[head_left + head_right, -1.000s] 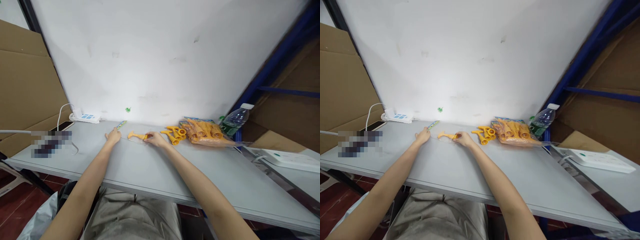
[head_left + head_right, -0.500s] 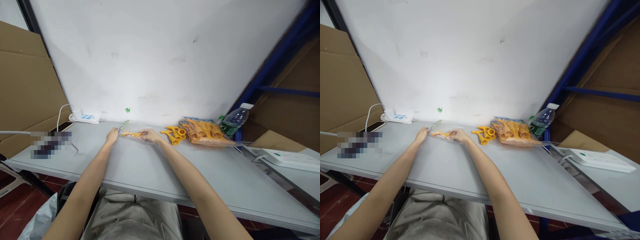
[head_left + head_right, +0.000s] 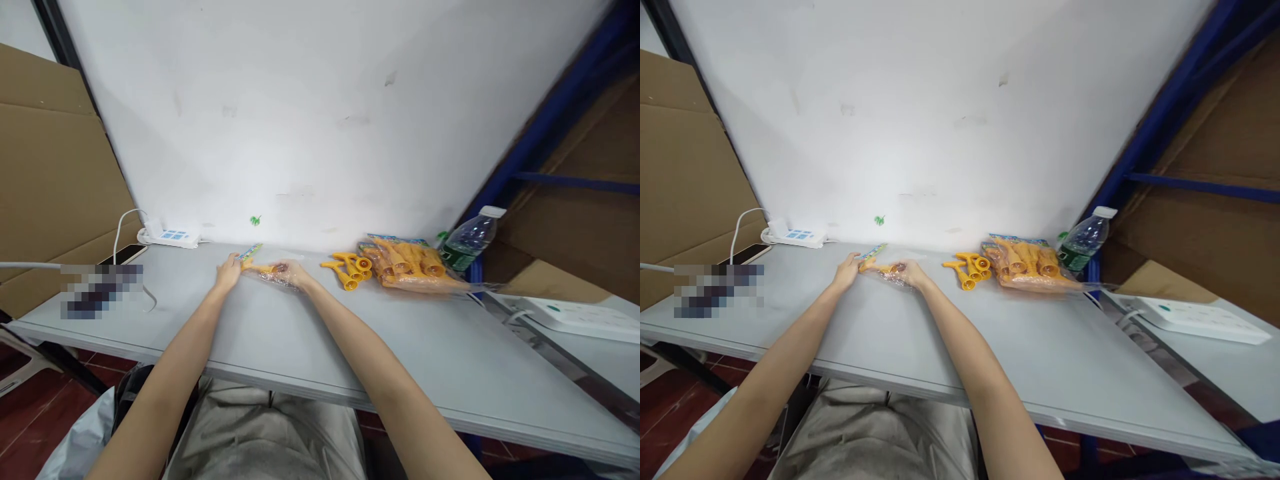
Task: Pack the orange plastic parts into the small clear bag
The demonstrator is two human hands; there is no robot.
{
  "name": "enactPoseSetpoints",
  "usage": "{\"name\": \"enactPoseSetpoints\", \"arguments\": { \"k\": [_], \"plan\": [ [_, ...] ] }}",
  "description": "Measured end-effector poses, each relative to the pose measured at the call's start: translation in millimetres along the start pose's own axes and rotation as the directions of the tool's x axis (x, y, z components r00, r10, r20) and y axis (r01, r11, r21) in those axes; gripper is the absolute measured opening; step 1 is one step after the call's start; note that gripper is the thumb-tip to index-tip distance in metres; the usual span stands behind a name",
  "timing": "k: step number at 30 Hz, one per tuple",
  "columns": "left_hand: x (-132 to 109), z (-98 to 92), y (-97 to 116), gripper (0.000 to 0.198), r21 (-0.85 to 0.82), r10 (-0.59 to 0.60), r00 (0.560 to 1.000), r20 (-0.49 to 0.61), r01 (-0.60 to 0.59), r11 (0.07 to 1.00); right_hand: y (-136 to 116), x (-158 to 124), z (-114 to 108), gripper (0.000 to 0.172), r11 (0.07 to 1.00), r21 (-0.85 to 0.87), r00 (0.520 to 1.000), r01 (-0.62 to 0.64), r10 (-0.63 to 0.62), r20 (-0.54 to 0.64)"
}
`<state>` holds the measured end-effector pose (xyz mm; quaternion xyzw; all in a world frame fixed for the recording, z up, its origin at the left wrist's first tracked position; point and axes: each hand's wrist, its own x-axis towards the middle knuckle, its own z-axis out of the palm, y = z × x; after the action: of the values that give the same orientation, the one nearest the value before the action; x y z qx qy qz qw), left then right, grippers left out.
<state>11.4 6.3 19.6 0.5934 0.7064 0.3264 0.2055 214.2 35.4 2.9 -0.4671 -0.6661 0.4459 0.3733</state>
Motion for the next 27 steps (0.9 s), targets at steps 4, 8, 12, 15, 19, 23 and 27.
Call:
{"name": "enactPoseSetpoints", "arguments": {
  "k": [4, 8, 12, 15, 19, 23, 27],
  "plan": [
    [-2.7, 4.4, 3.2, 0.04, -0.009, 0.104, 0.993, 0.056, -0.104, 0.995, 0.4, -2.2, 0.7, 0.042, 1.0, 0.015, 0.996, 0.022, -0.023, 0.084],
    [-3.6, 5.8, 3.9, 0.042, -0.028, 0.156, 0.983, 0.092, -0.154, 0.988, -7.9, -10.9, -3.4, 0.047, 0.998, -0.038, 0.988, 0.046, -0.04, 0.15],
    [-2.2, 6.6, 2.3, 0.039, 0.018, 0.131, 0.988, 0.086, -0.133, 0.991, -13.3, -17.3, -15.4, 0.041, 0.989, -0.082, 0.975, 0.127, -0.109, 0.192],
    [-0.6, 7.5, -1.5, 0.037, 0.144, 0.134, 0.991, 0.03, -0.137, 0.98, -11.0, -20.3, -37.3, 0.025, 0.969, -0.209, 0.991, 0.128, -0.116, 0.069],
    [-0.4, 7.7, -4.7, 0.037, 0.307, 0.16, 0.985, -0.069, -0.131, 0.943, -3.6, -34.8, -80.7, 0.025, 0.907, -0.418, 0.917, 0.048, -0.206, -0.342],
    [-2.7, 7.1, -3.0, 0.038, 0.339, 0.167, 0.981, -0.095, -0.126, 0.932, 2.6, -60.6, -112.6, 0.031, 0.726, -0.68, 0.668, -0.102, -0.456, -0.588],
    [-3.4, 7.5, -2.9, 0.037, 0.341, 0.171, 0.981, -0.09, -0.131, 0.931, 2.9, -75.4, -118.7, 0.037, 0.606, -0.718, 0.654, -0.344, -0.394, -0.646]
  ]
}}
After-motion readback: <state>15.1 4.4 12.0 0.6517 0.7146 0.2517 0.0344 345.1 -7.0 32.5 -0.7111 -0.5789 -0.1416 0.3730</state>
